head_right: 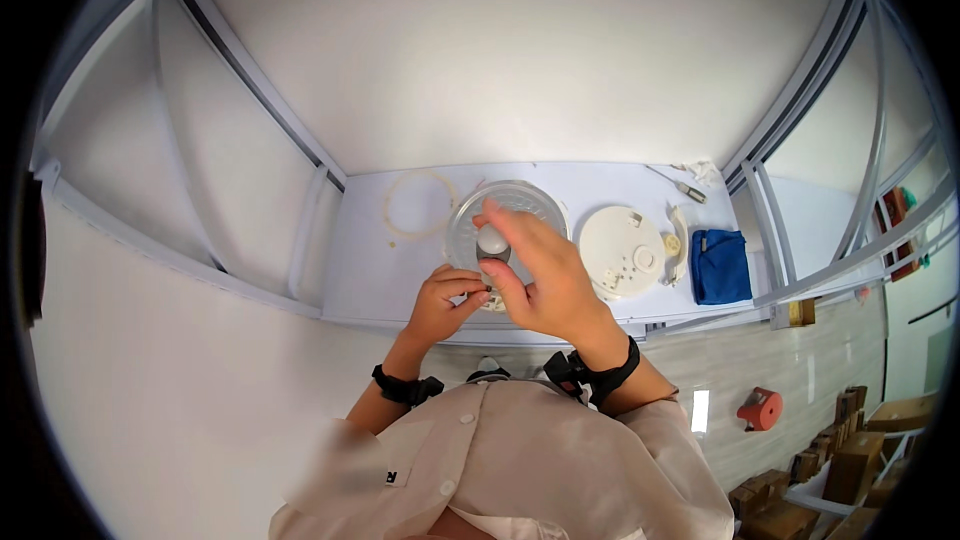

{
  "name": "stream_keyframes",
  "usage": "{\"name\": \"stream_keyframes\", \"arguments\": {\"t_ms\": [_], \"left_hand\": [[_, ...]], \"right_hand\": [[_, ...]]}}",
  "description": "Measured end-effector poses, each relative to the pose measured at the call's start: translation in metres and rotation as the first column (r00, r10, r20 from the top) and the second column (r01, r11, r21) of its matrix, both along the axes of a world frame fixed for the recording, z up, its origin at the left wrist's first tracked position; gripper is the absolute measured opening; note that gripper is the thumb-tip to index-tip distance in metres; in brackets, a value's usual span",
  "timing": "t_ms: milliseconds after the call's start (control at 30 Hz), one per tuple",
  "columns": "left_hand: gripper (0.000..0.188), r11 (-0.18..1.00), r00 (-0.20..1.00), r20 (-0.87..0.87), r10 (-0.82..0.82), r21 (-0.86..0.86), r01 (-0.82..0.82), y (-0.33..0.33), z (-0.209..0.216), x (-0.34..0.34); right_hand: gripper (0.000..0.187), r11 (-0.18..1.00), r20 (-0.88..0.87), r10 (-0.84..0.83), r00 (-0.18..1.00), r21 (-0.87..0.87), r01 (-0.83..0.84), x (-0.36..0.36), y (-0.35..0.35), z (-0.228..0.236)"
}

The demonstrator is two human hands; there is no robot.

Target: The person assembles a ceiling light fixture on a white workbench. They use a screwdriver to remove and install screws, attach a circular diffuser, and secure the fixture components together.

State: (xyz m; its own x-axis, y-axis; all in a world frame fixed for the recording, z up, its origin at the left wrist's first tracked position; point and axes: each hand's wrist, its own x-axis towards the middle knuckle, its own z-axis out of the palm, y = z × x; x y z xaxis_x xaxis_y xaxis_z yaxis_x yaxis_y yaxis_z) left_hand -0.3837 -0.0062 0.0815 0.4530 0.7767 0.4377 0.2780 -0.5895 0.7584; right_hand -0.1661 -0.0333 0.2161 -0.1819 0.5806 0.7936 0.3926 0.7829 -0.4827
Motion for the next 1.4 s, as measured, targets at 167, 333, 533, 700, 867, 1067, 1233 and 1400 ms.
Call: {"name": "stream_keyframes", "arguments": {"t_ms": [167,333,533,700,867,1067,1233,1400], "left_hand": [[0.014,1.0,0.999,0.054,0.008,0.028,-0.01,0.004,-0.011,0.005],[0.029,0.999,0.999,0.034,-0.031,-0.036,0.032,0.001,-0.006,0.001],[0.044,1.0,0.997,-0.071,-0.011,-0.022,0.01,0.001,0.003,0.001],[0.043,1.0,0.997,-0.073,0.003,0.006,-0.002,0.002,0.002,0.003],[0.043,0.997,0.997,-0.079,-0.014,0.075,0.02,0.012,-0.005,0.008],[0.042,0.984,0.983,-0.174,0.061,0.177,-0.03,0.009,0.011,0.015],[0.044,0.985,0.981,-0.172,0.085,0.16,-0.057,0.01,0.005,0.017],[0.045,0.988,0.98,-0.18,0.079,0.142,-0.054,0.011,0.006,0.018]], "right_hand": [[0.051,0.99,-0.012,0.133,0.991,0.057,-0.132,-0.005,-0.001,-0.001],[0.036,0.997,0.011,0.056,0.998,0.059,-0.057,-0.004,-0.007,-0.002],[0.042,0.987,-0.023,0.102,0.994,-0.122,-0.104,0.003,-0.011,-0.001],[0.045,0.988,-0.014,0.151,0.988,-0.011,-0.152,0.0,-0.005,-0.001],[0.052,0.992,0.019,-0.033,0.999,0.125,0.03,-0.005,-0.008,-0.001],[0.06,0.995,-0.063,0.058,0.996,-0.072,-0.063,0.003,-0.006,-0.007],[0.051,0.988,-0.032,0.155,0.987,0.01,-0.154,0.009,0.001,-0.006],[0.039,0.999,-0.021,0.03,0.999,0.023,-0.029,0.008,0.0,-0.014]]}}
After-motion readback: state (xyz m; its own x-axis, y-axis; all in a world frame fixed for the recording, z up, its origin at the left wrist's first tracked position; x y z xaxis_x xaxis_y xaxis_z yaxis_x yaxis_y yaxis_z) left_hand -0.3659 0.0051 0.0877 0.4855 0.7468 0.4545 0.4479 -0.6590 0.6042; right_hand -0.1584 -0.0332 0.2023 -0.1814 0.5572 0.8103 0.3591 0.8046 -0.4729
